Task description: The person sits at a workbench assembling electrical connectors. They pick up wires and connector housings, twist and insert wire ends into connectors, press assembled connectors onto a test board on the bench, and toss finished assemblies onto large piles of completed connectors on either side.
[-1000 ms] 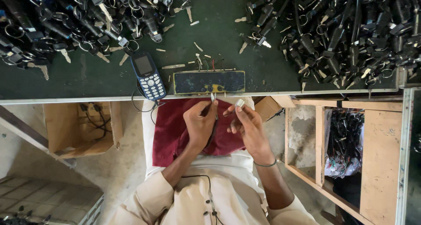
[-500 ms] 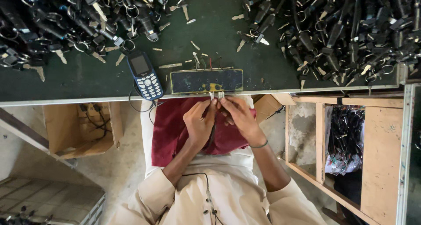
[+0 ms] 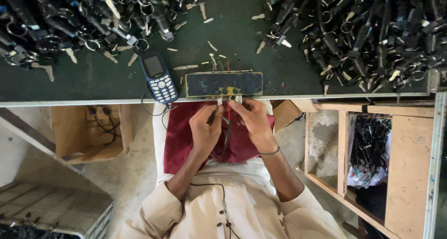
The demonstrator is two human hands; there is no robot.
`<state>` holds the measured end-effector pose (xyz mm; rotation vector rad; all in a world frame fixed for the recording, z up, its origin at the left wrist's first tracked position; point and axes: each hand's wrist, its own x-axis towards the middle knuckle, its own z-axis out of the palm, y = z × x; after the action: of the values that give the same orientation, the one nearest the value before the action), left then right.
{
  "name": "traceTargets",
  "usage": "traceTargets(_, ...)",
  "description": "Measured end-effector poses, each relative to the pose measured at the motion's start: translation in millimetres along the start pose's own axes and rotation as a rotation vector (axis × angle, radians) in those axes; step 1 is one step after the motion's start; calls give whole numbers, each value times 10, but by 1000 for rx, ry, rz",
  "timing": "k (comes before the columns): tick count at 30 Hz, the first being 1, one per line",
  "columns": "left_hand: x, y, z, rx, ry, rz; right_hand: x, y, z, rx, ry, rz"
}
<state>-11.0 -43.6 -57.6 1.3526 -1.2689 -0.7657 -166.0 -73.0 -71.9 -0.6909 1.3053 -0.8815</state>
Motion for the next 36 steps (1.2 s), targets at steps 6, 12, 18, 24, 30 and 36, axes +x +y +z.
traceTargets(6, -22, -59, 32, 27, 23, -55, -42, -20, 22, -46, 13, -14)
traceTargets(12, 5, -33, 39, 55, 42, 1, -62, -61, 29, -59, 20, -31)
traceTargets(18, 64, -49, 28, 142, 17, 179, -46, -34, 18, -40, -12, -31)
traceTargets(24, 12, -58, -84, 143, 28, 88, -26, -37, -24, -76, 27, -3)
traceTargets(30, 66, -119, -98, 141, 19, 72, -17, 36, 16, -67, 26, -33)
traceTargets(36, 113, -79, -89, -51, -16, -307, -229, -325, -214, -404, -207, -124)
